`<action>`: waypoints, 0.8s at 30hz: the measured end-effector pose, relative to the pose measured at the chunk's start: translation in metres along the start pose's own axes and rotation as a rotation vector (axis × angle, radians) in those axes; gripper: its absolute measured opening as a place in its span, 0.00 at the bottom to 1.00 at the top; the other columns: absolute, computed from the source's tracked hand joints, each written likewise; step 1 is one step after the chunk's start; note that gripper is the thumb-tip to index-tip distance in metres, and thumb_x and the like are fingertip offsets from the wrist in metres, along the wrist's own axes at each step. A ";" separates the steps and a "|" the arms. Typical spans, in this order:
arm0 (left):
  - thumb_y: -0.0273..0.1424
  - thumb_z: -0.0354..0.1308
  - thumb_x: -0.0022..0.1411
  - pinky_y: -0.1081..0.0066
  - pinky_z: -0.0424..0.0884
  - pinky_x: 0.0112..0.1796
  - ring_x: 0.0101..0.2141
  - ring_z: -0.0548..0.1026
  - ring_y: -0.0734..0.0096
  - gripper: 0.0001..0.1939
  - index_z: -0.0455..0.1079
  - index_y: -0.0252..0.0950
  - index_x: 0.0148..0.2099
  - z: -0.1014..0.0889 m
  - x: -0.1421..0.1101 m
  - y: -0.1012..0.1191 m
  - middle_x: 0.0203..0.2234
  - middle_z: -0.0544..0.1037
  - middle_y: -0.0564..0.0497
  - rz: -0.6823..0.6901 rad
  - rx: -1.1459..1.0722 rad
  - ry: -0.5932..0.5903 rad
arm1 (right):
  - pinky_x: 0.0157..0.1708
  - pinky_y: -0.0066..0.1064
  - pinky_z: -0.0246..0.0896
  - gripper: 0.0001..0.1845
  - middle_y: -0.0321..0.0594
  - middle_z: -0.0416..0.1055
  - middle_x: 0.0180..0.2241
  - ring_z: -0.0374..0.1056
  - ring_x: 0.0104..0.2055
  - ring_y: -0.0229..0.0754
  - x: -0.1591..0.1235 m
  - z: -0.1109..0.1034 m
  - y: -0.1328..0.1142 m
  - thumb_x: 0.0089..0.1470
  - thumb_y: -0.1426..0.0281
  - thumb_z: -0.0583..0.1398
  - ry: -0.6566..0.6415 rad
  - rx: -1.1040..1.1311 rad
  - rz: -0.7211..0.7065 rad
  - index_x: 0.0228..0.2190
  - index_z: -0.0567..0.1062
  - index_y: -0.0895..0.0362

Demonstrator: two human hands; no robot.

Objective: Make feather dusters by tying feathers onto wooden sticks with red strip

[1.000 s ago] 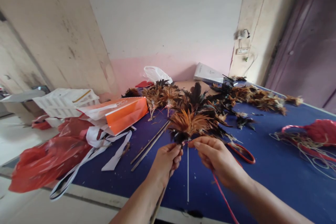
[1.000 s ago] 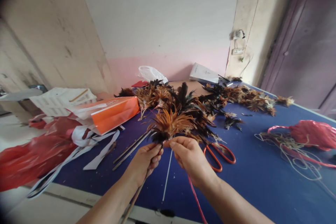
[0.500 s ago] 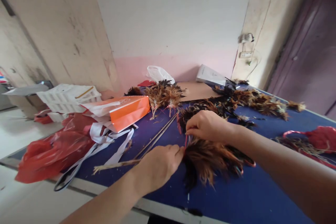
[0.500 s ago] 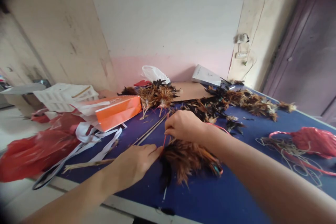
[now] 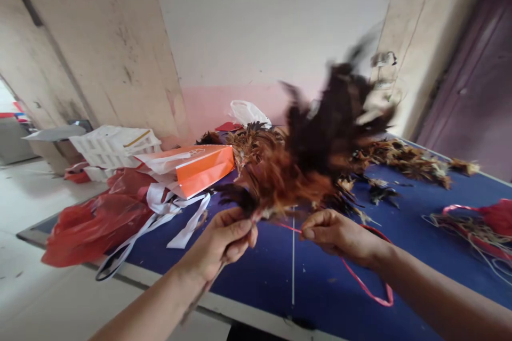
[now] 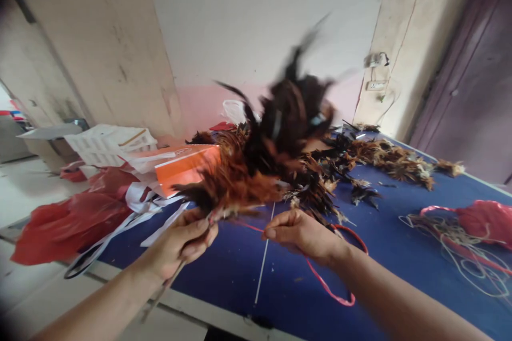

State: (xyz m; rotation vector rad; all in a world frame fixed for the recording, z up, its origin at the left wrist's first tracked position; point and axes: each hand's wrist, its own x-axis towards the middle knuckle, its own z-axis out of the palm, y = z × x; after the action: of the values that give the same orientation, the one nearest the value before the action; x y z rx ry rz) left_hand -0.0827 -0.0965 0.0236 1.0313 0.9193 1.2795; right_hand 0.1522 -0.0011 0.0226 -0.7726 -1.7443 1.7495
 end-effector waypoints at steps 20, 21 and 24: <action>0.22 0.52 0.58 0.89 0.50 0.10 0.14 0.58 0.90 0.04 0.68 0.28 0.32 0.029 0.084 -0.036 0.21 0.65 0.53 -0.001 -0.565 0.271 | 0.23 0.26 0.53 0.10 0.38 0.71 0.22 0.61 0.25 0.39 -0.036 -0.024 0.024 0.45 0.63 0.61 0.242 -0.427 -0.128 0.27 0.80 0.54; 0.22 0.52 0.59 0.89 0.51 0.10 0.14 0.58 0.90 0.04 0.68 0.28 0.33 0.027 0.086 -0.035 0.21 0.65 0.53 0.008 -0.573 0.268 | 0.22 0.26 0.54 0.09 0.38 0.71 0.21 0.62 0.24 0.39 -0.043 -0.031 0.027 0.44 0.63 0.62 0.237 -0.433 -0.121 0.27 0.80 0.54; 0.21 0.49 0.61 0.89 0.51 0.10 0.14 0.58 0.90 0.07 0.68 0.26 0.34 0.022 0.087 -0.032 0.22 0.65 0.53 -0.005 -0.608 0.253 | 0.18 0.26 0.52 0.06 0.39 0.69 0.18 0.60 0.19 0.37 -0.072 -0.058 0.031 0.41 0.66 0.64 0.223 -0.452 -0.035 0.24 0.80 0.53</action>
State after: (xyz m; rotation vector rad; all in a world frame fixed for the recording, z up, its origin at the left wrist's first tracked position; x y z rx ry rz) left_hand -0.0446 -0.0116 0.0016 0.3968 0.6463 1.5760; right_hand 0.2442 -0.0134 -0.0068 -1.0695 -2.0023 1.2003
